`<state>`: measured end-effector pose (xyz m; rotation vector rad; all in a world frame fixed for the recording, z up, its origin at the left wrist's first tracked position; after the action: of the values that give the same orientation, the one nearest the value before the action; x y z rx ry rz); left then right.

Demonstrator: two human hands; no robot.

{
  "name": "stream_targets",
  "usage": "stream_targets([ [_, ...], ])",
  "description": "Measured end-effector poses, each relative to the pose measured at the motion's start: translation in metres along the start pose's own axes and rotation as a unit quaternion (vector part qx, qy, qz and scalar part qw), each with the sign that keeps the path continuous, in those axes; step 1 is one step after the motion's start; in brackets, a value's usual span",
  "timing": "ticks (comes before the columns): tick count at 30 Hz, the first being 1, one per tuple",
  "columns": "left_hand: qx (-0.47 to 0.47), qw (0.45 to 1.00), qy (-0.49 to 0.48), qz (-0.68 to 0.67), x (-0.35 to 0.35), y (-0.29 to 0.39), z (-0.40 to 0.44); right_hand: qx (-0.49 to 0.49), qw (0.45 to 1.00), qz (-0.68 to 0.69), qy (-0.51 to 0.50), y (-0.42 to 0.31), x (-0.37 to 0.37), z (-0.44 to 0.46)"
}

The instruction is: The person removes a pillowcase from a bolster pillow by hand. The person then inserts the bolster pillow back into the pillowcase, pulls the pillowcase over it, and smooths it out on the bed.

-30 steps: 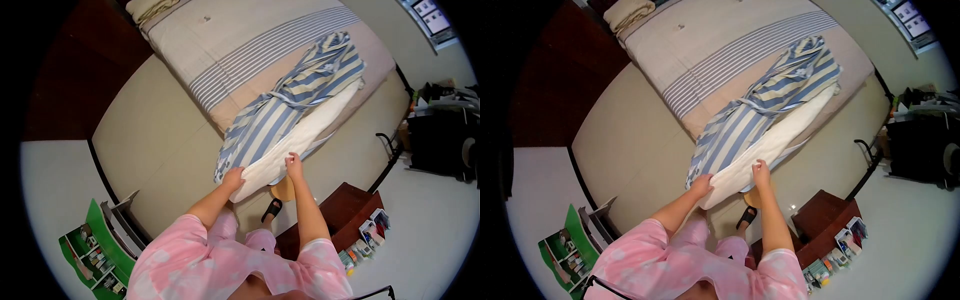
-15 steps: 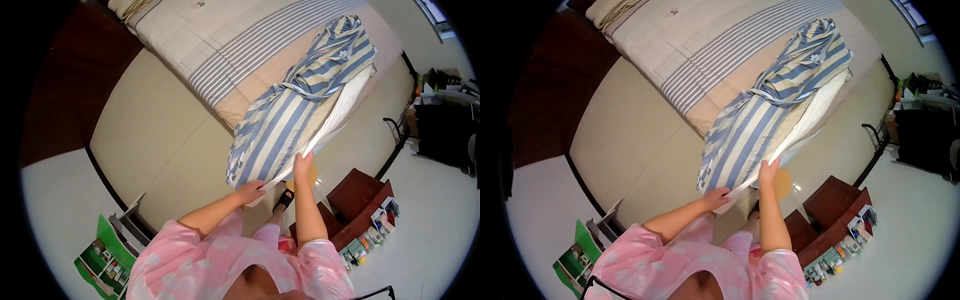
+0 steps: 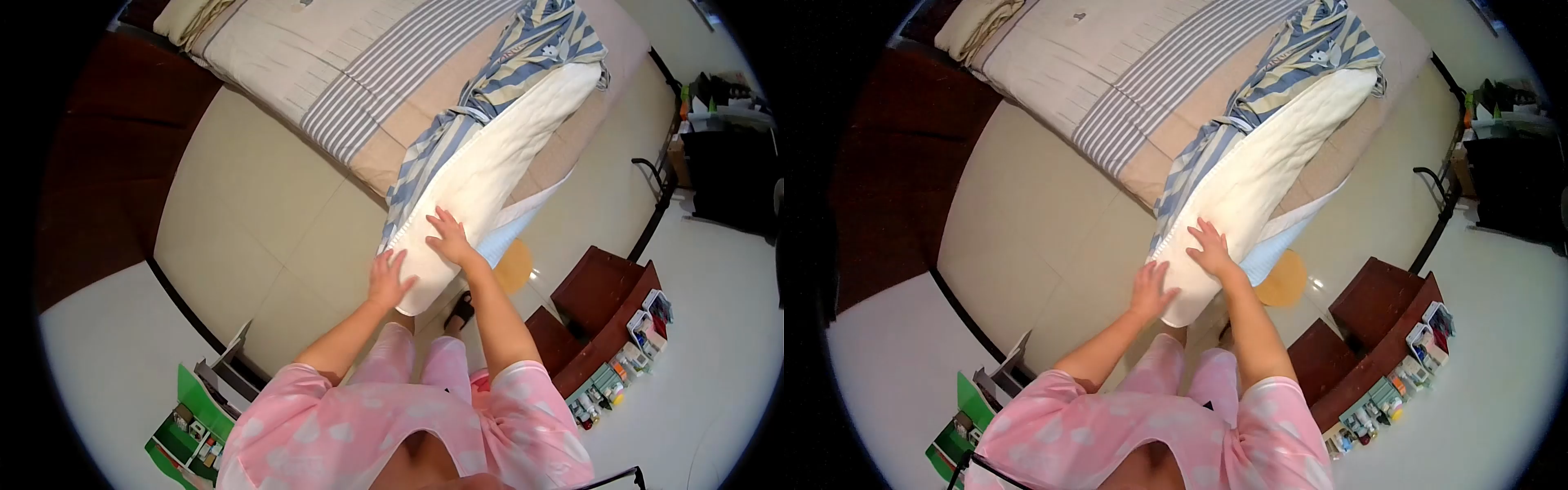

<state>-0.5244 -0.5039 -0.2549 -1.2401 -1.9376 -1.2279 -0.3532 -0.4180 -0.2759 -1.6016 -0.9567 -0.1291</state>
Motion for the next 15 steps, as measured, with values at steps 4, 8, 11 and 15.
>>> stream_targets([
  [4, 0.171, 0.973, -0.155, 0.026, -0.040, 0.005, -0.010, -0.025, 0.956, 0.243, 0.165, 0.064, -0.002, -0.043],
  [8, 0.170, 0.978, -0.115, 0.022, -0.066, -0.011, -0.007, -0.207, 0.888, 0.295, 0.285, 0.125, -0.048, -0.122],
  [11, 0.160, 0.979, -0.072, -0.101, -0.090, -0.047, 0.001, -0.281, 0.842, 0.405, 0.217, 0.120, -0.103, -0.156],
  [15, 0.169, 0.900, -0.134, -0.378, -0.135, -0.072, 0.014, -0.223, 0.848, 0.448, 0.173, 0.113, -0.185, -0.156],
])
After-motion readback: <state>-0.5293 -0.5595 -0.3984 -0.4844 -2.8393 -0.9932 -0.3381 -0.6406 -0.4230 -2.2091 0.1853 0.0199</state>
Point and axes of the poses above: each hand's wrist, its own z-axis towards the middle knuckle, its own x-axis out of the back of the hand, y = z × x, the point moved 7 cm from there along z, towards the middle knuckle, and after that the axes turned 13 degrees about x, right-handed, at the moved point
